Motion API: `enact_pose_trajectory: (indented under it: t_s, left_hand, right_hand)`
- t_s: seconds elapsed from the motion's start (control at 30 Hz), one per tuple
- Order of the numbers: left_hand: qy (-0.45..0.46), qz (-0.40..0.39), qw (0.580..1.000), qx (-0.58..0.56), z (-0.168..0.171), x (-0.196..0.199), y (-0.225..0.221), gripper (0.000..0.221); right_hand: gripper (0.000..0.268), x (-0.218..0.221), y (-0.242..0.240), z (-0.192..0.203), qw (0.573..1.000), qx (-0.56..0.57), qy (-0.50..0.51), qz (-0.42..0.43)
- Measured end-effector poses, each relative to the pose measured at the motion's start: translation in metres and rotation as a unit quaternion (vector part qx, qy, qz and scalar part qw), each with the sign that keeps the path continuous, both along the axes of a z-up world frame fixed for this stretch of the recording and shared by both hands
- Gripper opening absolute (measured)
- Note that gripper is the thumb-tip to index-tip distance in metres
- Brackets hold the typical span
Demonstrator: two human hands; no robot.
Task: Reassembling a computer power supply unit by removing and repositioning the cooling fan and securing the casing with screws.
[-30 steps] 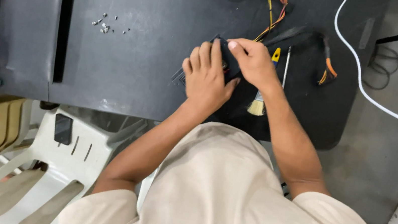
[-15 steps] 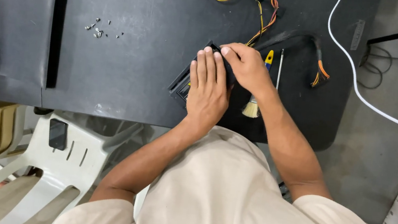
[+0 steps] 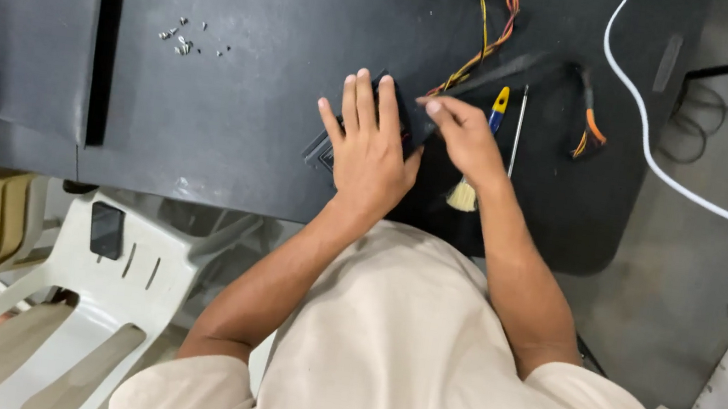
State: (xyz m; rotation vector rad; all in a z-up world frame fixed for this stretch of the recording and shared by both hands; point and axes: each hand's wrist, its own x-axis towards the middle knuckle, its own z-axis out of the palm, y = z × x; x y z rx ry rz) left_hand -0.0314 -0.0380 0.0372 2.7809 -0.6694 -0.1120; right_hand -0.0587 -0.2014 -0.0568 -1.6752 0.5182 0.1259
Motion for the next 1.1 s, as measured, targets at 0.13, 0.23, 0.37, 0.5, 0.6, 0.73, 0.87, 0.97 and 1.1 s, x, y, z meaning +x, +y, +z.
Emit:
enact_pose_trajectory:
  t_s: [0.13,0.23,0.37,0.5,0.6,0.73,0.87,0.97,1.1]
  left_hand:
    - [-0.005,0.002,1.0,-0.007,-0.01,0.008,-0.003,0.109]
    - [-0.018,-0.003,1.0,-0.005,-0.013,0.007,-0.002,0.107]
    - [-0.008,-0.027,1.0,0.001,-0.008,0.01,0.004,0.107]
    - [-0.002,-0.056,0.998,-0.019,-0.004,0.022,0.023,0.112]
    - [0.064,-0.066,0.974,-0.207,-0.005,0.045,0.044,0.071]
    - [0.307,0.007,0.944,-0.121,0.004,0.071,0.058,0.064]
    - [0.407,0.014,0.906,-0.115,0.008,0.083,0.057,0.057]
    - [0.404,0.016,0.902,-0.151,-0.017,0.087,0.057,0.052]
    - [0.39,0.001,0.905,-0.169,-0.006,0.082,0.057,0.05]
  right_hand:
    - [0.026,0.012,0.007,0.047,0.996,0.015,-0.081,0.018]
    - [0.027,0.008,0.011,0.042,0.989,0.0,-0.143,0.038]
    - [0.028,0.005,0.019,0.04,0.979,-0.058,-0.191,0.035]
    - [0.03,0.009,0.035,0.048,0.974,-0.081,-0.211,0.007]
    - [0.028,0.015,0.04,0.056,0.976,-0.079,-0.205,-0.006]
    - [0.027,0.017,0.047,0.055,0.977,-0.079,-0.197,-0.013]
    - [0.025,0.018,0.052,0.061,0.983,-0.067,-0.163,-0.043]
    - [0.022,0.023,0.054,0.053,0.985,-0.076,-0.147,-0.054]
    - [0.018,0.024,0.059,0.055,0.981,-0.108,-0.143,-0.069]
